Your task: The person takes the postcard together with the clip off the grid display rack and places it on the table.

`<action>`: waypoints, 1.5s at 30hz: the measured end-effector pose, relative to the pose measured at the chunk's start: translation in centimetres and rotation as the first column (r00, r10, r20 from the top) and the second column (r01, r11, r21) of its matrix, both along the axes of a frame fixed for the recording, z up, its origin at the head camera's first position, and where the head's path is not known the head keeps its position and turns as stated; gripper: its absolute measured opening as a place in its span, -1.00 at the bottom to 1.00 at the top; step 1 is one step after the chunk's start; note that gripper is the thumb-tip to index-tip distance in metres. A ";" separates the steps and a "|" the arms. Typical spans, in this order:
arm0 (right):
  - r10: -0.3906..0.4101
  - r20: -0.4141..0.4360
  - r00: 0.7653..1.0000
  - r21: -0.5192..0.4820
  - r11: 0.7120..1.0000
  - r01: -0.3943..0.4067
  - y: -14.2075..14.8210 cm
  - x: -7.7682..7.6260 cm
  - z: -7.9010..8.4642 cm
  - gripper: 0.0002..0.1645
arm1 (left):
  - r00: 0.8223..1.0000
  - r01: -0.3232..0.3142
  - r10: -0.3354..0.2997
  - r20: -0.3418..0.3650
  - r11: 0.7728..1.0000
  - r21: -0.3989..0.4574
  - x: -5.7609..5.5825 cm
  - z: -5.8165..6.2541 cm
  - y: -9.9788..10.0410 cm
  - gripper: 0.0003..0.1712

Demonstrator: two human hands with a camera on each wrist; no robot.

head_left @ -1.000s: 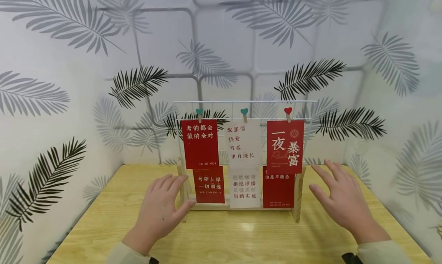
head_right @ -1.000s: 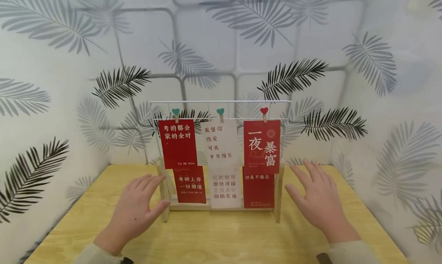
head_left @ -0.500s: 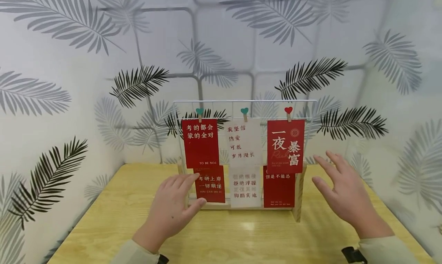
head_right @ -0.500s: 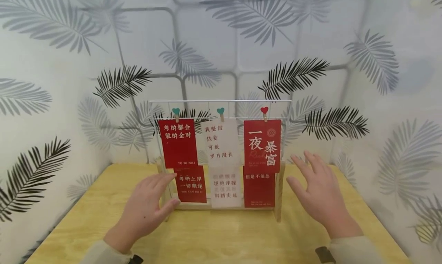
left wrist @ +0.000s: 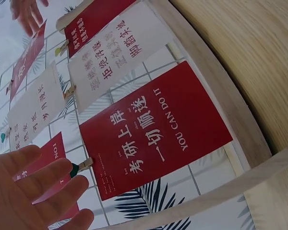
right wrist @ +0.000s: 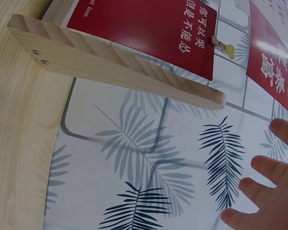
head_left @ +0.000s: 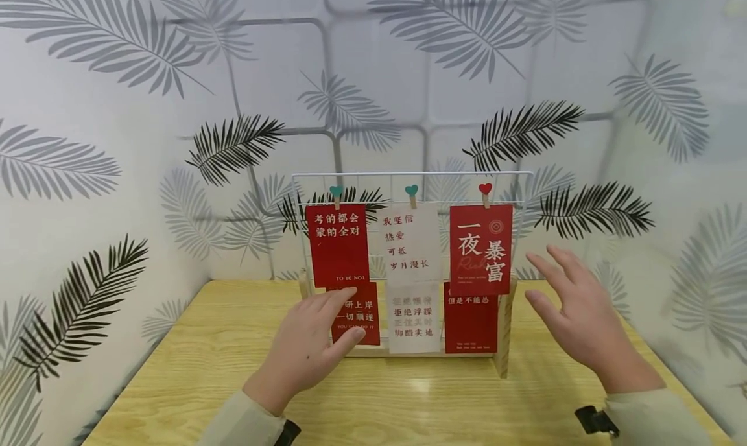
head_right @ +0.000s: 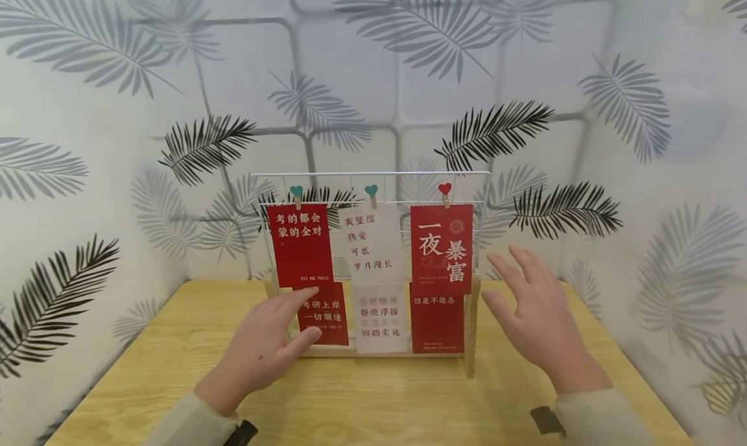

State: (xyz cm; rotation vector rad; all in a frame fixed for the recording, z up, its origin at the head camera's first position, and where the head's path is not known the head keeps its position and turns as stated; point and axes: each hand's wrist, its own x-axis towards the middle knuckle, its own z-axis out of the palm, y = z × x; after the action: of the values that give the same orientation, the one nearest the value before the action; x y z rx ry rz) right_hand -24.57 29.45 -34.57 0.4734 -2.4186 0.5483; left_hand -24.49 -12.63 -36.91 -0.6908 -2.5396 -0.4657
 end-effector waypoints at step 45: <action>0.015 -0.043 0.999 0.056 0.998 -0.013 -2.2 -1.8 6.7 -0.28 | 0.929 0.120 -0.206 0.307 0.953 0.278 -1.0 2.7 5.1 -0.25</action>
State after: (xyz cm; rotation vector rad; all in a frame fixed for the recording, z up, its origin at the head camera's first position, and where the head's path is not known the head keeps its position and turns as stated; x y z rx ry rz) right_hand -26.34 27.25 -27.90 0.5212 -2.3959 0.4730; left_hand -25.45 -7.57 -34.18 -0.7848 -2.6676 -1.0274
